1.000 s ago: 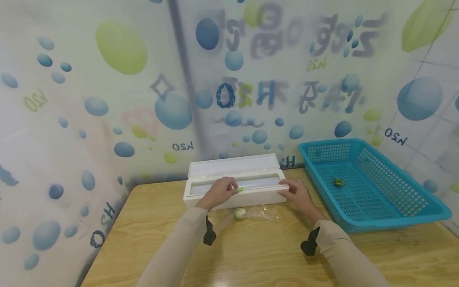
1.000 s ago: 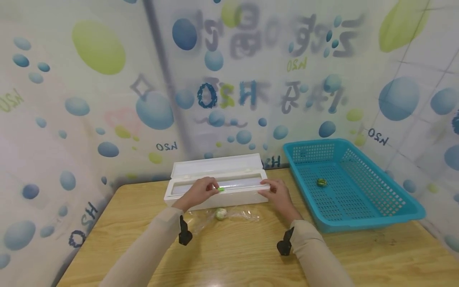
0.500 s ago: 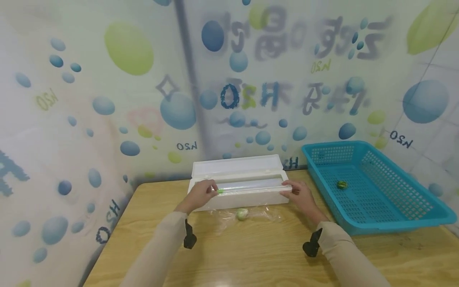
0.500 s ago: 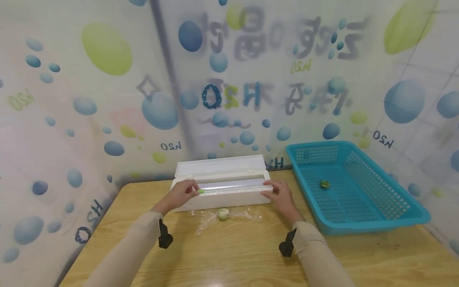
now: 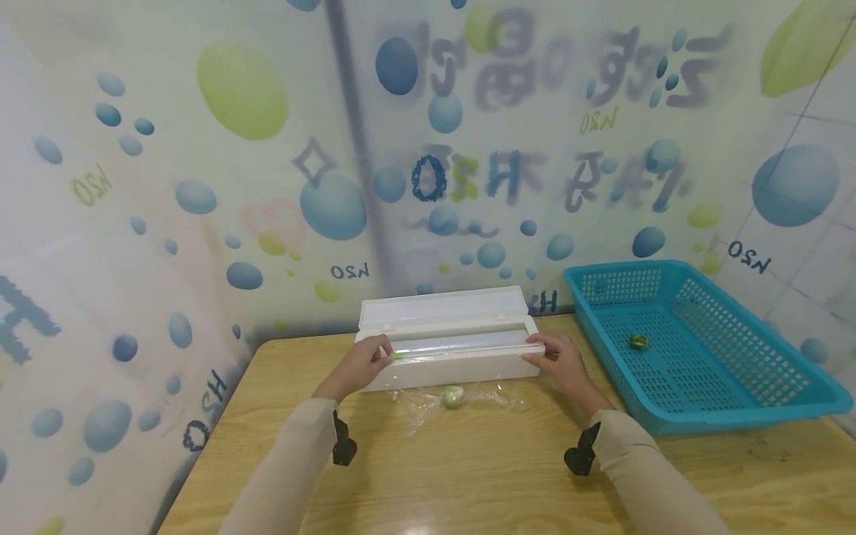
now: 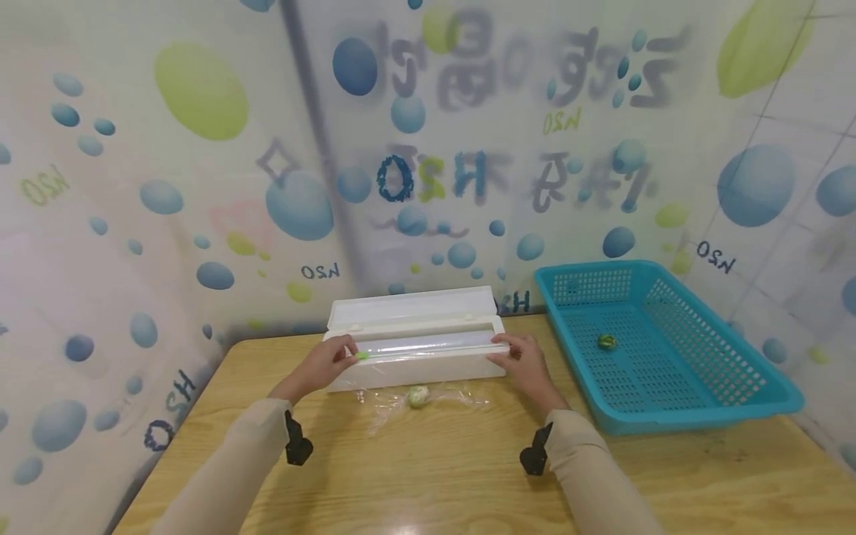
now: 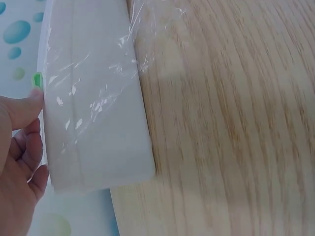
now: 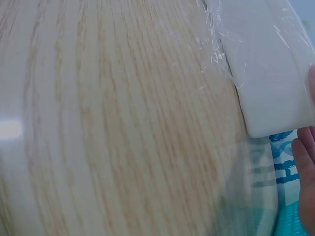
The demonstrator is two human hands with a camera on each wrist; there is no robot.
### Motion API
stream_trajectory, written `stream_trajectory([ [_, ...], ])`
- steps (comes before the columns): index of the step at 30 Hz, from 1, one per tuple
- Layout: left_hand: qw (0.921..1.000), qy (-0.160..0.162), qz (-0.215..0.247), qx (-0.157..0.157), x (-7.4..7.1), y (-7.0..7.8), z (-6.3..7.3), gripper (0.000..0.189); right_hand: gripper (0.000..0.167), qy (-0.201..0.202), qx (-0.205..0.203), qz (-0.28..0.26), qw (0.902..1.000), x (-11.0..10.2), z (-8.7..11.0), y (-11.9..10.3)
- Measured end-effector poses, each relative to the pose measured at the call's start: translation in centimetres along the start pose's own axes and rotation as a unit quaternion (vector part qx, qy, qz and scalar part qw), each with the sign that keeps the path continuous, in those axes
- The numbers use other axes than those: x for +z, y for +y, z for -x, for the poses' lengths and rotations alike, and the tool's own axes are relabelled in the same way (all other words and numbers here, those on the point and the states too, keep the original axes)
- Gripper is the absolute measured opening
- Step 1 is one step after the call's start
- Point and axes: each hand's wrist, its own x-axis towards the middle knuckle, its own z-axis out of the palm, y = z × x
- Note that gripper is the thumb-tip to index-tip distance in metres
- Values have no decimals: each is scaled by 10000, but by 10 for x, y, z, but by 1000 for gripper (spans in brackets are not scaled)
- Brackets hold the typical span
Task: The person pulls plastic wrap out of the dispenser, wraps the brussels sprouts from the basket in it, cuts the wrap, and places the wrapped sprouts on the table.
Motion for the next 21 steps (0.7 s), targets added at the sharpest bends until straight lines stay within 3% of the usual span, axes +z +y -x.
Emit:
stream_trajectory([
  [5,9997,117,-149,-173,-7,-11,9,6,33,-9,27,6,10000,-3,0,-2],
  [10,9989,249,-367,-125,-15,-22,18,6,32,15,148,70,9999,-3,0,-2],
  [21,9995,-1,-304,0,-26,-28,20,6,32,-21,123,201,9997,0,-1,0],
])
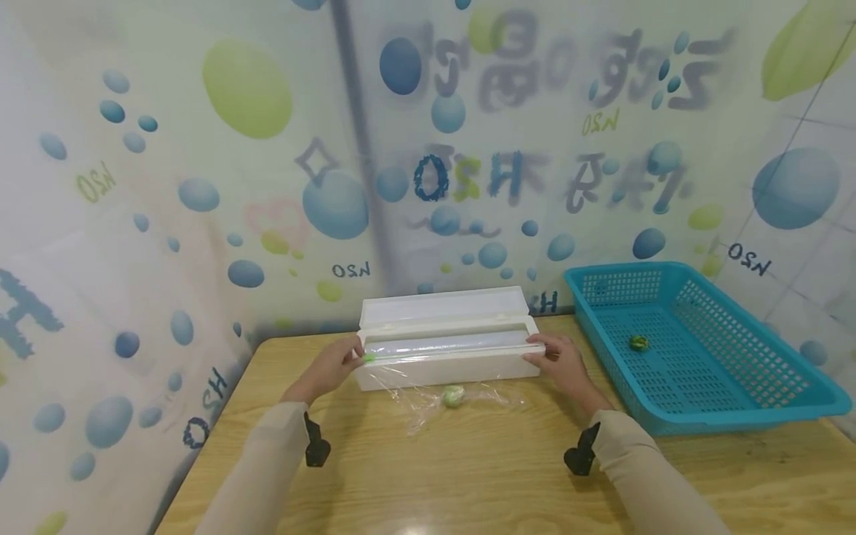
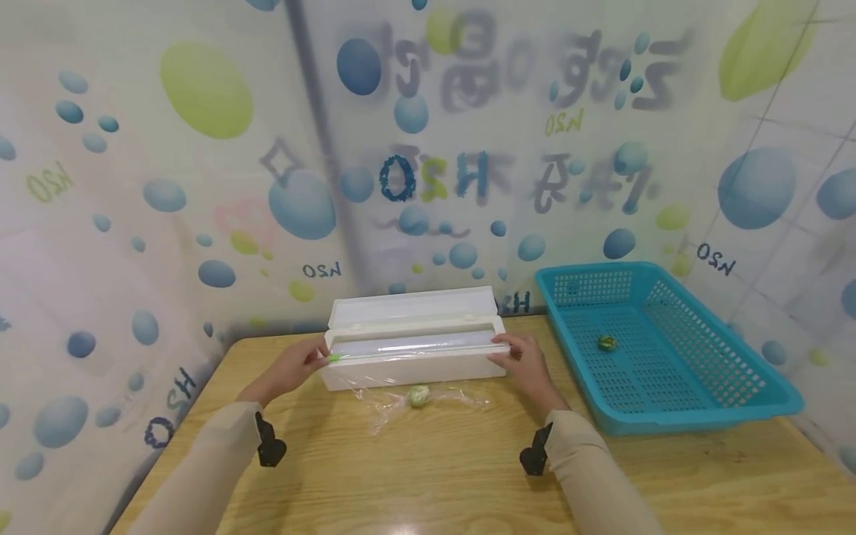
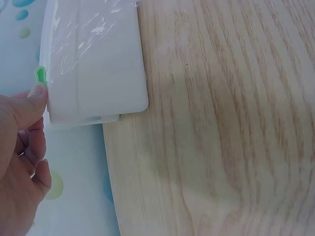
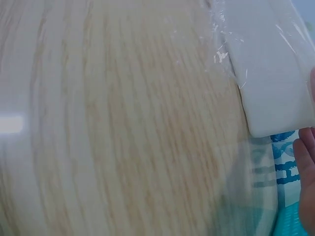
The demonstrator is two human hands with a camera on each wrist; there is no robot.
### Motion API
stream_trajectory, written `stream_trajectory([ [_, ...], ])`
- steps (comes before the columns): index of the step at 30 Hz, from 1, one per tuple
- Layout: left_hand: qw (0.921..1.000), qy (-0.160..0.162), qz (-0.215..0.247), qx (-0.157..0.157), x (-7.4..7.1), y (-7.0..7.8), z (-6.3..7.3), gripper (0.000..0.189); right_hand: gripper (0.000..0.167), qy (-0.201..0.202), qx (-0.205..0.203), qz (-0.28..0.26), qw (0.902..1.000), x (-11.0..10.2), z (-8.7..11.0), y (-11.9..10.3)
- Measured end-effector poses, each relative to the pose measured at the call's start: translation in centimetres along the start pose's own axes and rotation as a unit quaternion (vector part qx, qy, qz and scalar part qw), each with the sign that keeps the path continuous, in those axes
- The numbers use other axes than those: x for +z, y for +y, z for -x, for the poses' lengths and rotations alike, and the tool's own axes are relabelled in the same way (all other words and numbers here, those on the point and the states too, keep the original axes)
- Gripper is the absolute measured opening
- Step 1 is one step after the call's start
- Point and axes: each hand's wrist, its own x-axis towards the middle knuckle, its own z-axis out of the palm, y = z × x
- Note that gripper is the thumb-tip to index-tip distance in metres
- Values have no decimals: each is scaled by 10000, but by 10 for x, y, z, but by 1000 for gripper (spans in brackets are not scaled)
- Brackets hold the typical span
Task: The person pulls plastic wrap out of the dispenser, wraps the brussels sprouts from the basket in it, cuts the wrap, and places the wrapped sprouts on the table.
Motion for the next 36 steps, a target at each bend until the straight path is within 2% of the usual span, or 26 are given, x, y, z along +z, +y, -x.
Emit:
stream_trajectory([
  [4,9999,-16,-24,167,-2,-4,0,6,33,-35,-22,-44,10000,0,-1,0],
  [8,10000,34,-29,35,-5,-8,5,8,32,-54,-68,-16,10000,2,-1,-1],
  [14,9995,204,-247,68,-6,-12,11,7,33,-110,2,-50,9999,2,-3,0],
  [17,9993,256,-191,-208,-4,-11,10,4,34,-116,14,-41,9999,1,-3,0],
  [19,9985,322,-129,-422,-2,-8,10,9,34,-160,7,13,9999,-2,-3,-2],
  [21,9976,469,-96,-493,1,-3,8,15,35,-154,17,87,9998,-4,-2,-3],
  [23,9967,705,-151,-387,5,3,6,20,35,-140,30,232,9996,-7,-1,-5],
  [25,9946,980,-318,-77,10,8,4,23,37,-115,77,367,9992,-8,0,-6],
  [28,9864,1379,-761,467,19,16,2,20,38,-7,112,374,9992,-8,2,-10],
  [30,9800,1553,-1012,718,23,20,3,18,37,45,131,275,9995,-6,2,-11],
  [32,9761,1676,-1171,741,27,23,4,16,34,69,104,194,9997,-4,2,-12],
  [36,9751,1761,-1259,482,30,25,4,12,23,126,57,18,9999,-1,2,-15],
])
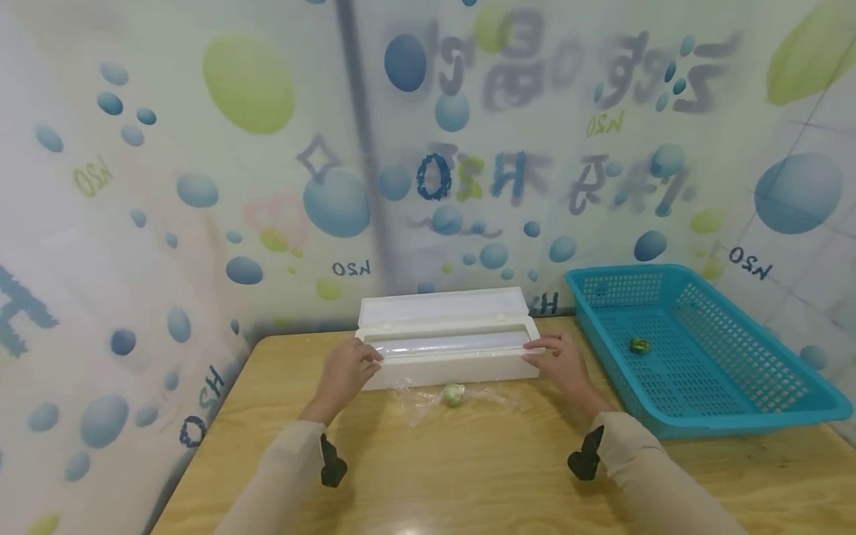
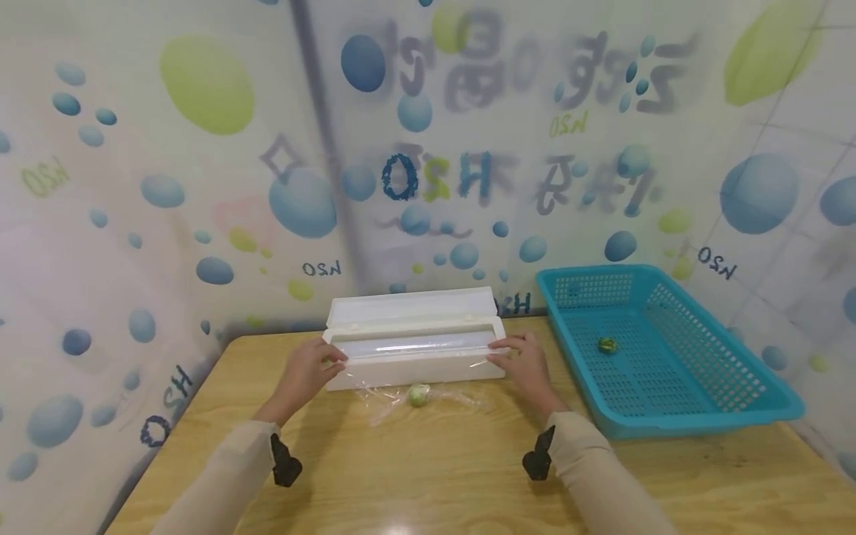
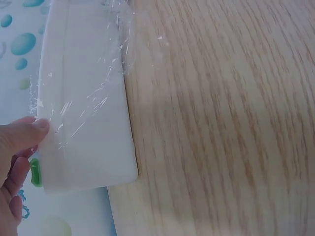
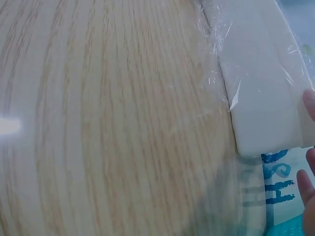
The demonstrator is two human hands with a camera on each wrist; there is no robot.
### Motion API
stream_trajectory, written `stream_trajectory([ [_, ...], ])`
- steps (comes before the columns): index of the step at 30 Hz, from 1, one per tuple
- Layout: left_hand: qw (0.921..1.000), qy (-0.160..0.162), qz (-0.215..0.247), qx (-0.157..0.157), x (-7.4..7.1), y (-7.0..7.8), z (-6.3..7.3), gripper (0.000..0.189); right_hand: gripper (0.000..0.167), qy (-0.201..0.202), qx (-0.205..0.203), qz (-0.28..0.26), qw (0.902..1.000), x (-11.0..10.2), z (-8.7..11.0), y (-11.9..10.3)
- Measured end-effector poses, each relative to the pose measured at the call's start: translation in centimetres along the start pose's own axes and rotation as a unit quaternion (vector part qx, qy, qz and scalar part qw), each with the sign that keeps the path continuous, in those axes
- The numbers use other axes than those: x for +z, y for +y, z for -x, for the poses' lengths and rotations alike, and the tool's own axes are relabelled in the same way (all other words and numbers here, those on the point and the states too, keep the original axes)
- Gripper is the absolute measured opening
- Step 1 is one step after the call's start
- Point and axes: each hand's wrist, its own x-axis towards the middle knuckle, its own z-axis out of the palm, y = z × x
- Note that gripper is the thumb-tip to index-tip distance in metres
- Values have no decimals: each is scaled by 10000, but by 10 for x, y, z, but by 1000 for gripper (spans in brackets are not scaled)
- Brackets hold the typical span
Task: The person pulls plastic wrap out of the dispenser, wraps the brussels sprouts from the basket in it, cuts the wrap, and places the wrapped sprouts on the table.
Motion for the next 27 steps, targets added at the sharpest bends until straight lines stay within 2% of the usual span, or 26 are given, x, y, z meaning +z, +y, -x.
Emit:
stream_trajectory([
  [3,10000,34,-3,-85,0,0,1,11,17,122,7,-134,9998,1,0,-2],
  [7,9998,169,112,-5,0,-1,2,13,15,146,37,-178,9997,0,0,-4],
  [10,9996,90,249,44,0,0,4,13,14,81,-15,-189,9998,-3,2,-4],
  [17,9970,-519,569,-105,0,5,15,15,15,19,-87,-213,9997,-7,9,1],
  [23,9921,-858,918,-61,1,8,28,14,13,63,-17,-270,9996,-8,17,1],
  [27,9874,-1107,1130,-33,1,7,33,12,12,-269,193,-398,9987,-10,20,2],
])
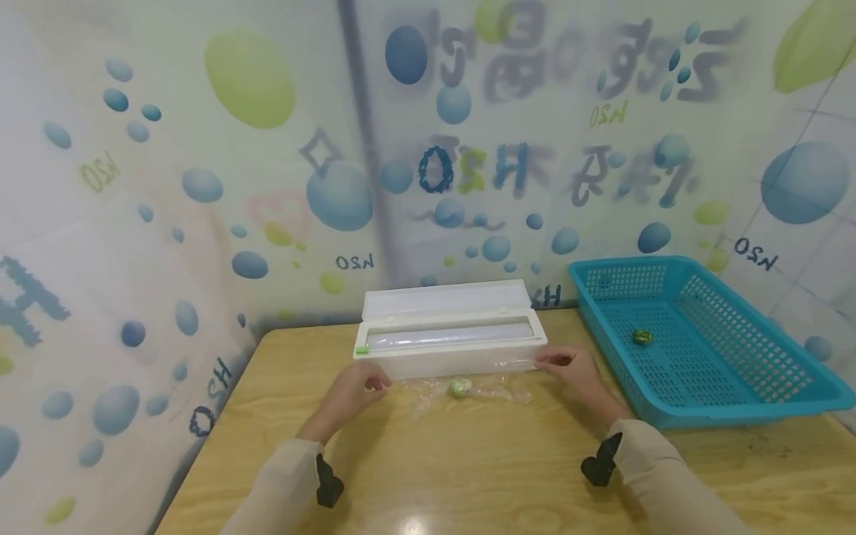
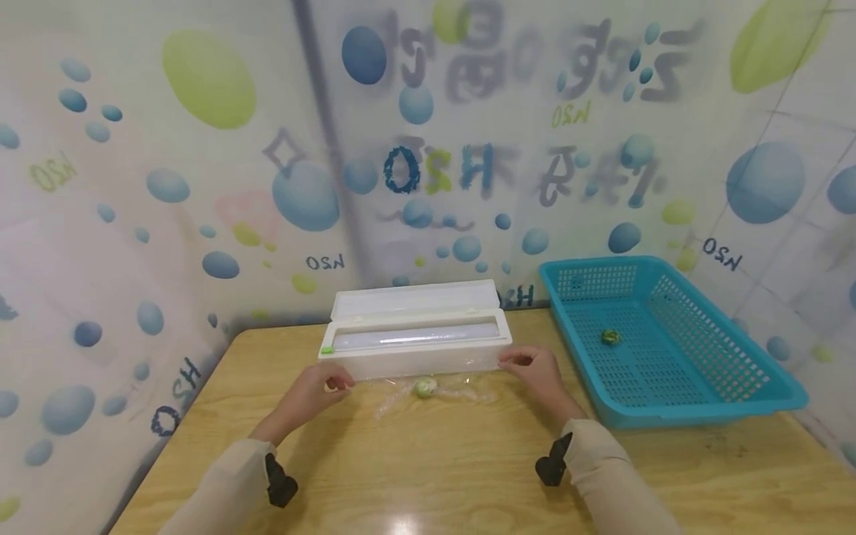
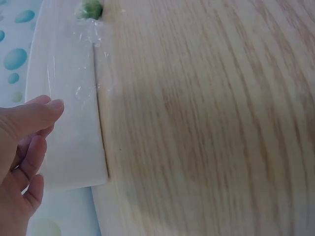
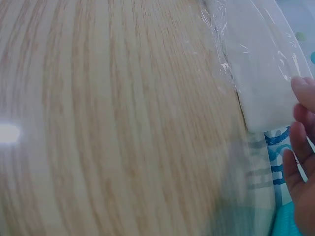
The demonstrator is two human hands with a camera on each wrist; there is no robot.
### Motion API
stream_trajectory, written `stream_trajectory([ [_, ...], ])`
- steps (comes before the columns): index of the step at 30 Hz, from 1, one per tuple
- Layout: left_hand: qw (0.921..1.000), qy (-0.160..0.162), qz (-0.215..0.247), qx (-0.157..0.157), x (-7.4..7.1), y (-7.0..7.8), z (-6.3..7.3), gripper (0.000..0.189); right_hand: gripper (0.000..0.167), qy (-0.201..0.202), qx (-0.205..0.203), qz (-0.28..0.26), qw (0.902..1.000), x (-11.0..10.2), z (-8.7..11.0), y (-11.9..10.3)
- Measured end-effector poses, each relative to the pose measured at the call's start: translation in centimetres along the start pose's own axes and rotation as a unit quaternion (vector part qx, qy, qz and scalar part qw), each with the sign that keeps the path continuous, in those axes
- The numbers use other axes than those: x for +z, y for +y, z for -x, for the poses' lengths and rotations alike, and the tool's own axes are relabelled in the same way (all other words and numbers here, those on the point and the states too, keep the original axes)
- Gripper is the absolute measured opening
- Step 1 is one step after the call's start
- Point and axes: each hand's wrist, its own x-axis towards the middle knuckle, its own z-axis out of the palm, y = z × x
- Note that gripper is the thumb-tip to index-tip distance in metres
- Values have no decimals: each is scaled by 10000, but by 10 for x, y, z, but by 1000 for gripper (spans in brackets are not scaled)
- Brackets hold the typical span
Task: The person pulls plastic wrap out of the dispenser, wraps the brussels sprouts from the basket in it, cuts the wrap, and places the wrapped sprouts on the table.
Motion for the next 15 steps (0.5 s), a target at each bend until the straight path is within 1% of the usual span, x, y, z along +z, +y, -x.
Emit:
stream_trajectory([
  [3,9995,-261,109,-151,1,-1,0,9,12,-389,295,25,9988,-3,1,2],
  [6,9973,-529,322,-397,1,-2,0,6,12,-771,603,175,9950,-5,1,5],
  [8,9955,-664,493,-453,3,-2,0,5,12,-979,741,250,9921,-6,2,7],
  [12,9923,-910,771,-338,6,-2,1,6,15,-1285,917,235,9872,-7,4,9],
  [15,9890,-1131,910,-278,8,-3,1,5,16,-1393,942,161,9856,-6,5,10],
])
